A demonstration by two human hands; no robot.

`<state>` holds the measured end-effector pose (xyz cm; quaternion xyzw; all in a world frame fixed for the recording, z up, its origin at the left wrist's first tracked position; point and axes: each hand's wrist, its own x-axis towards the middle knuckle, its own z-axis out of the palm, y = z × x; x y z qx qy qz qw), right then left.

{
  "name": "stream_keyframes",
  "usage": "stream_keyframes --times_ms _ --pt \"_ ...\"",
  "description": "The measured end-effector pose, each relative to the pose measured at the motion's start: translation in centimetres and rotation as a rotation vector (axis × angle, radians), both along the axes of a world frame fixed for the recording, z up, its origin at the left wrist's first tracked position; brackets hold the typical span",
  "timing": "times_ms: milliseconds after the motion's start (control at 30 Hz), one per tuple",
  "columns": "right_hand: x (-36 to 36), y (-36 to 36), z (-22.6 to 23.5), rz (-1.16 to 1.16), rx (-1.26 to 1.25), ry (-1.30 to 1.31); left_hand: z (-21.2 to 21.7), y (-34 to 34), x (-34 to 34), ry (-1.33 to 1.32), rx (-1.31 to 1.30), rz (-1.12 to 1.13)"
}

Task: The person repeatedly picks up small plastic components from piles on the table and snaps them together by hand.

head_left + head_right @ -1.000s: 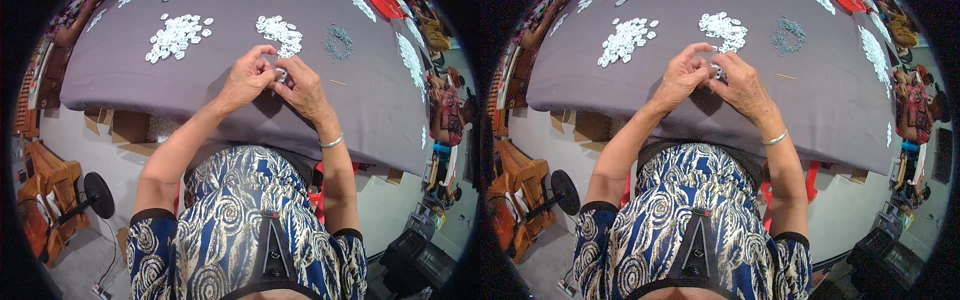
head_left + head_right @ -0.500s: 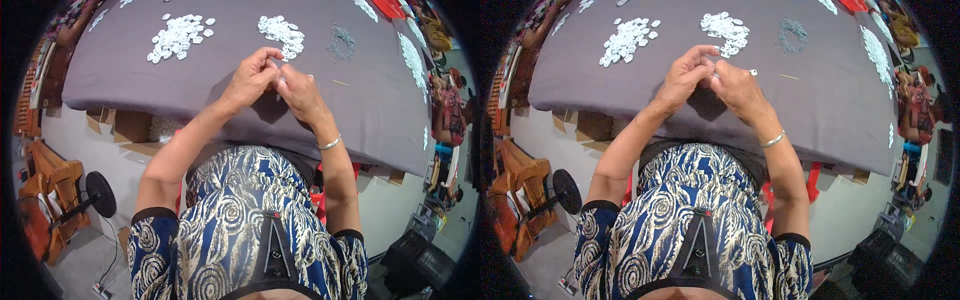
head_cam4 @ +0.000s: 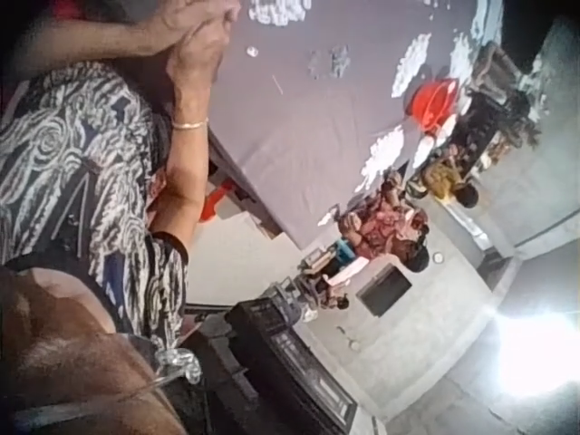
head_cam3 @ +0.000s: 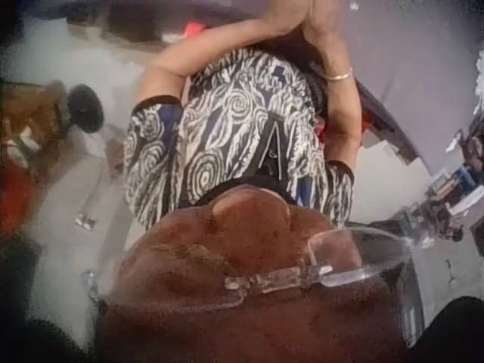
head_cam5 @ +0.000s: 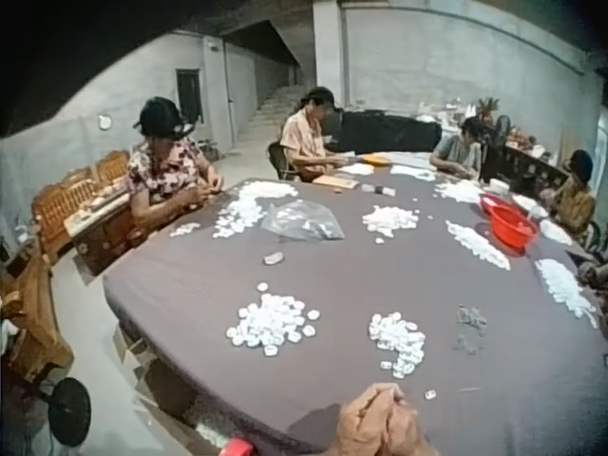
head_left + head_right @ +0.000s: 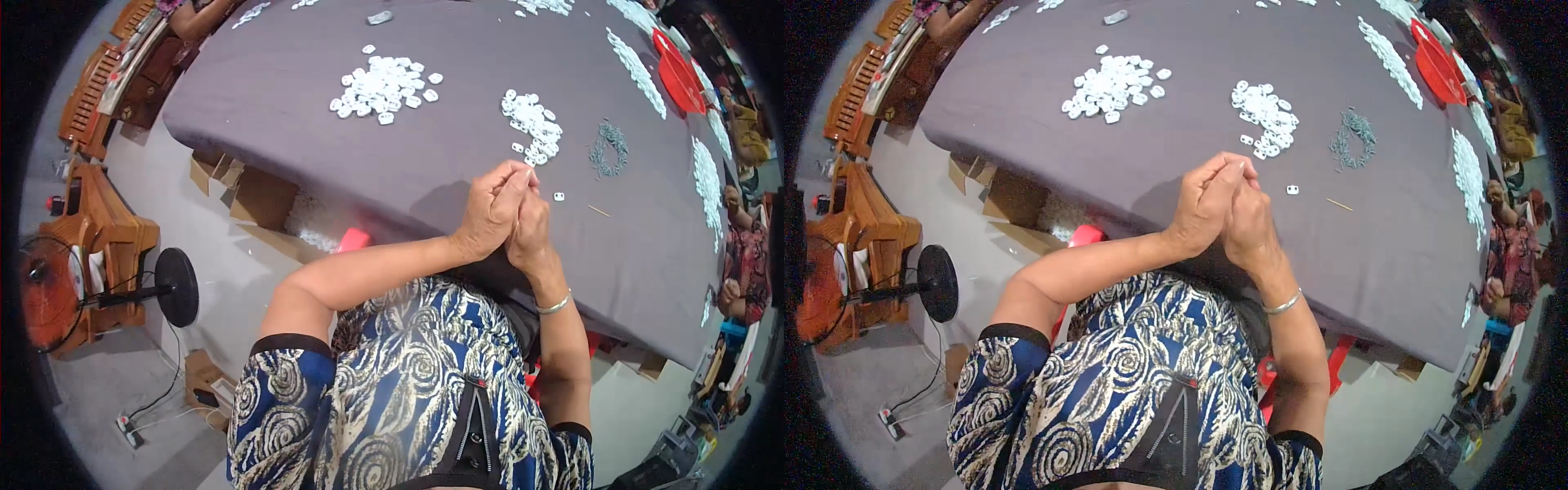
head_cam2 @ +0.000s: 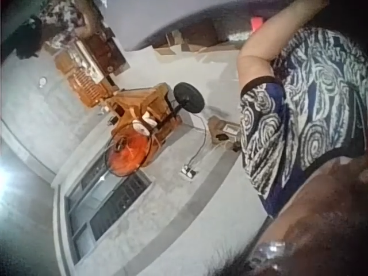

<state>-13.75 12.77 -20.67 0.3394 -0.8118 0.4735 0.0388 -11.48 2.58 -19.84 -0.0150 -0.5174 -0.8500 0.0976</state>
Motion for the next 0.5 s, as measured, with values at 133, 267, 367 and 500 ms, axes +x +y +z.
stream_keyframes --times_ms 133,267,367,500 --pt "-0.2 -0.4 0.1 0.014 0.056 0.134 -0.4 -0.1 -0.6 -0.036 -0.005 0.056" --pt "-0.8 -0.3 -0.1 0.013 0.134 0.133 -0.2 -0.3 -1.1 -0.068 -0.042 0.071" --pt "-1.1 -0.5 -0.4 0.017 0.082 0.186 -0.1 -0.4 -1.3 -0.087 -0.004 0.059" --pt "-1.2 -0.5 -0.4 0.012 0.057 0.231 -0.7 -0.3 -1.5 -0.108 -0.011 0.037"
